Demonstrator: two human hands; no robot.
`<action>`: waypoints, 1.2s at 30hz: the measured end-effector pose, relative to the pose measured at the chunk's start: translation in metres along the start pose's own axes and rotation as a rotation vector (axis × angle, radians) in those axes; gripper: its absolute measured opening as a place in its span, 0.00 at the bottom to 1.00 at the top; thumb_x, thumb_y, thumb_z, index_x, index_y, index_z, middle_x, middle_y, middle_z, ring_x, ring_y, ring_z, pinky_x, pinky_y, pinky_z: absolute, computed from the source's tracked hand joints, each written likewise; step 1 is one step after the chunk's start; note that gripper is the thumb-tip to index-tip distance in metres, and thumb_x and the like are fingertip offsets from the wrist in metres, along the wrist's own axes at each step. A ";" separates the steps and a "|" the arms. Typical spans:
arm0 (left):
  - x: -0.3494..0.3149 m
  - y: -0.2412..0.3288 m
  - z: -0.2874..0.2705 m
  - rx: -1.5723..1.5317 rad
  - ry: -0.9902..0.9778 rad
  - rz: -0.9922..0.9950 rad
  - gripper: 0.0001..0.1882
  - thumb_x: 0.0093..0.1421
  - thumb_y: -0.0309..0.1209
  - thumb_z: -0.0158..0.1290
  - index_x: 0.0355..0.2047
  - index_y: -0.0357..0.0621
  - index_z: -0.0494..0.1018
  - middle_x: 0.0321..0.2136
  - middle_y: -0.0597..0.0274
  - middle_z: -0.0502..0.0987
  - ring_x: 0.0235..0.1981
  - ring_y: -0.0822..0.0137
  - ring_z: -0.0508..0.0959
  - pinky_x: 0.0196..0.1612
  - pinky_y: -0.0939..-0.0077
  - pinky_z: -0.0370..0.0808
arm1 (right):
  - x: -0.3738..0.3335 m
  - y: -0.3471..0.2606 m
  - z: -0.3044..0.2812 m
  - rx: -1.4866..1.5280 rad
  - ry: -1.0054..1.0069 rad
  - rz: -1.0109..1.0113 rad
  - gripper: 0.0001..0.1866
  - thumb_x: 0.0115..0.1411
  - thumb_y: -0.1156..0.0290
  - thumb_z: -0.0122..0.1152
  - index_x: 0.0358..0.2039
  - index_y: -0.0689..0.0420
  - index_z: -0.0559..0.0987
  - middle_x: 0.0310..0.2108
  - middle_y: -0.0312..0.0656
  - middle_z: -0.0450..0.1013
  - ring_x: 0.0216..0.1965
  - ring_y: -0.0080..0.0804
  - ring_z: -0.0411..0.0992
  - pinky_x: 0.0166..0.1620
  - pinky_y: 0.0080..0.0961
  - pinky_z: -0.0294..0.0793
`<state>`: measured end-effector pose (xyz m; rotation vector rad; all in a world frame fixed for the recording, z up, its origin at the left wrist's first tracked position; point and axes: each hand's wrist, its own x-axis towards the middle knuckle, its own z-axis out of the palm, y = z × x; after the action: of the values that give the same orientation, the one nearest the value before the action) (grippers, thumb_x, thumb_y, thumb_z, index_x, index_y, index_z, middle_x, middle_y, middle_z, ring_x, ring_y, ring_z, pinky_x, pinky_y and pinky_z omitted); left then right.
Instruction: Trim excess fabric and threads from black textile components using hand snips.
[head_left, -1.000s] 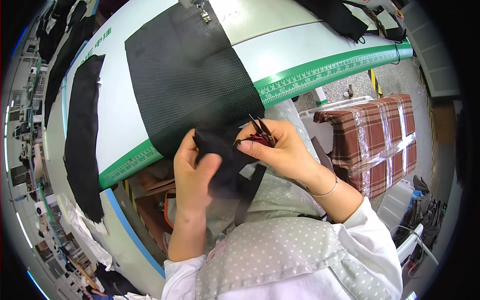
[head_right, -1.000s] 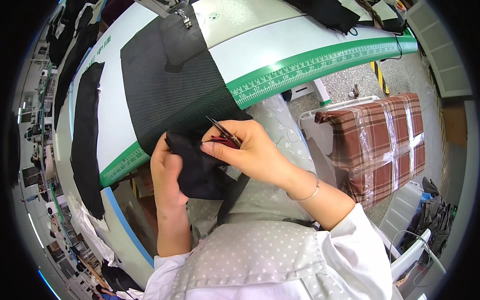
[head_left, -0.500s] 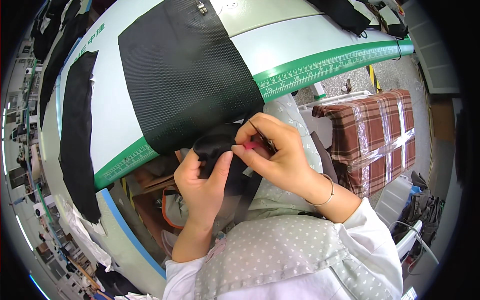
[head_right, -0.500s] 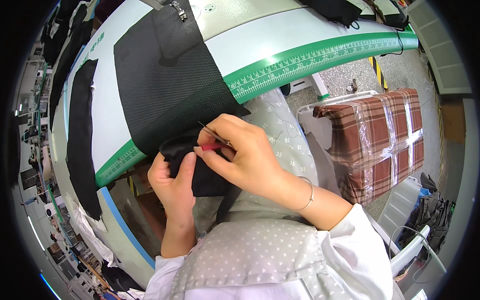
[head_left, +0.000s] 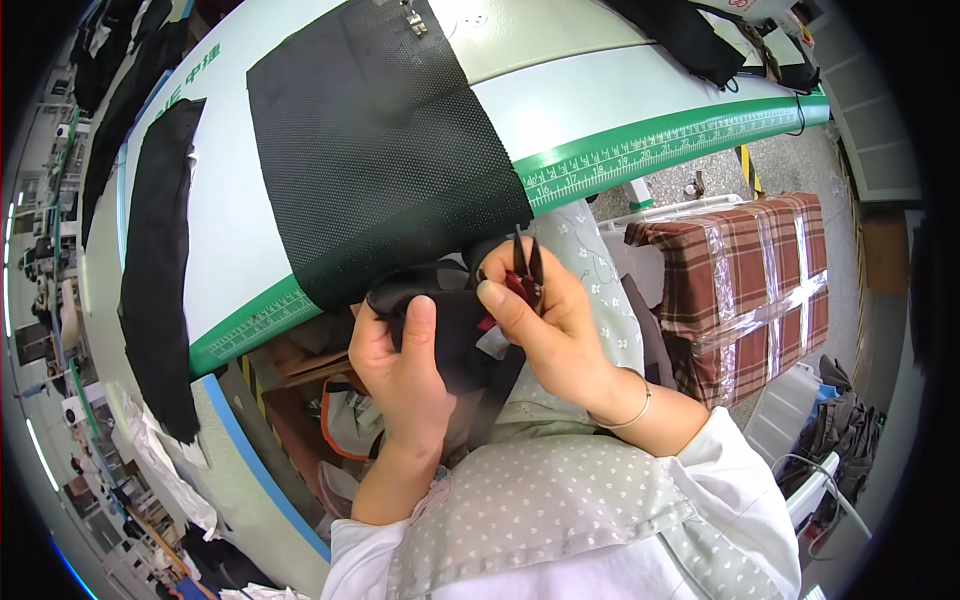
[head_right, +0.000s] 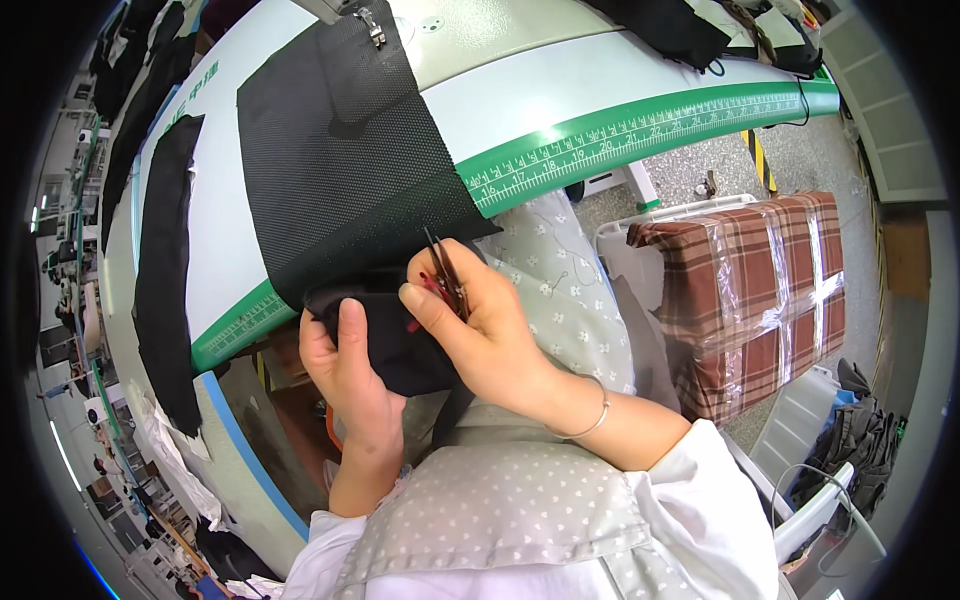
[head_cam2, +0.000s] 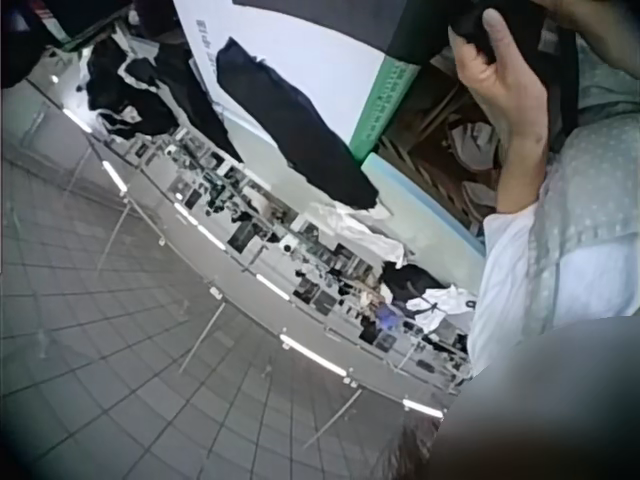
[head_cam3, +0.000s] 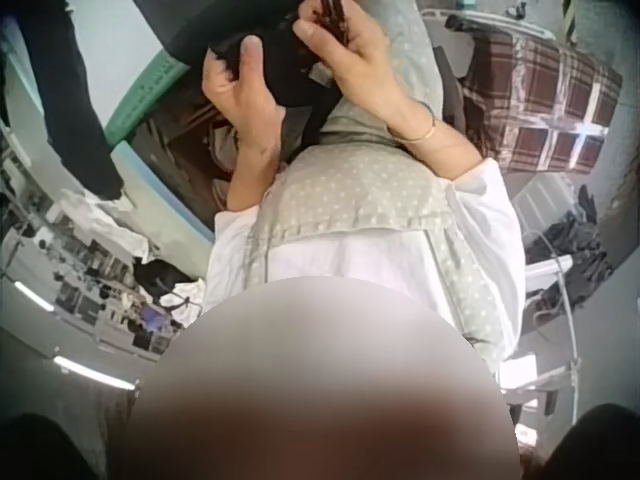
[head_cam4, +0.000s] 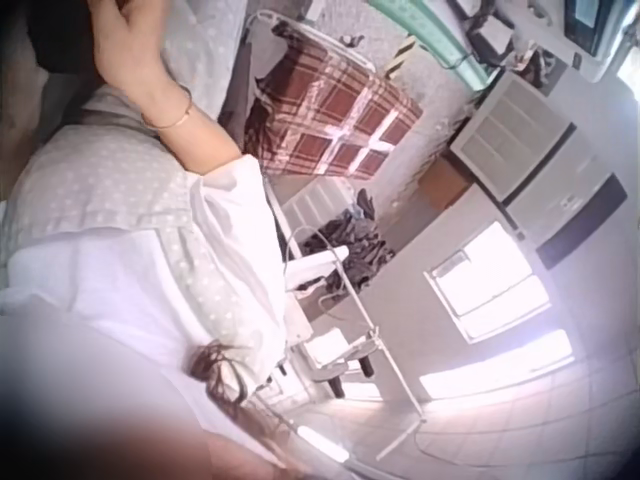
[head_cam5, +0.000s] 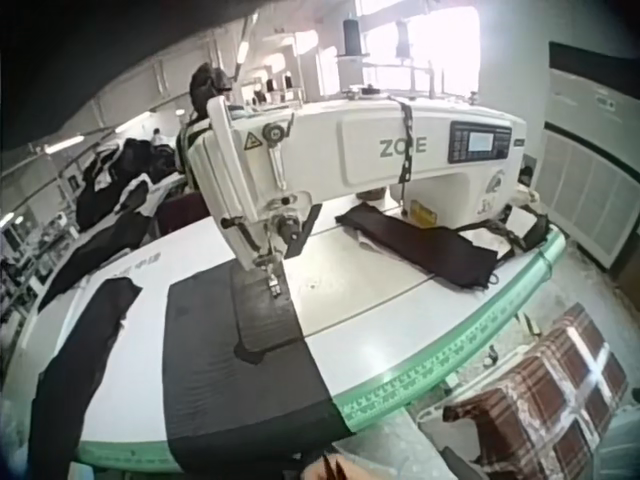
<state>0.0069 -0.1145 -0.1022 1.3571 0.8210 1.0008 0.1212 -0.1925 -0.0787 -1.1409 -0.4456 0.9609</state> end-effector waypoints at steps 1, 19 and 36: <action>0.002 0.002 0.003 -0.129 -0.020 -0.109 0.07 0.64 0.28 0.49 0.39 0.37 0.70 0.32 0.63 0.76 0.32 0.74 0.77 0.37 0.80 0.75 | 0.001 0.002 -0.002 0.000 0.006 -0.002 0.06 0.62 0.75 0.55 0.30 0.59 0.68 0.24 0.31 0.62 0.26 0.15 0.58 0.28 0.16 0.61; 0.030 0.047 -0.017 0.762 -0.516 0.494 0.16 0.37 0.14 0.58 0.30 0.40 0.76 0.22 0.61 0.74 0.22 0.61 0.74 0.29 0.71 0.71 | 0.037 -0.029 -0.055 -0.789 -0.521 -0.382 0.15 0.40 0.72 0.71 0.30 0.61 0.77 0.26 0.40 0.73 0.27 0.39 0.70 0.30 0.27 0.69; -0.009 0.008 -0.010 -0.448 -0.296 -0.688 0.15 0.65 0.29 0.46 0.47 0.31 0.70 0.41 0.57 0.78 0.40 0.71 0.77 0.43 0.80 0.72 | -0.032 0.017 -0.034 -1.219 -0.444 -0.781 0.17 0.37 0.71 0.65 0.34 0.53 0.81 0.23 0.29 0.66 0.19 0.22 0.66 0.18 0.18 0.64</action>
<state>-0.0062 -0.1191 -0.0954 0.7239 0.7061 0.3907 0.1215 -0.2367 -0.1025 -1.5807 -1.8464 0.1433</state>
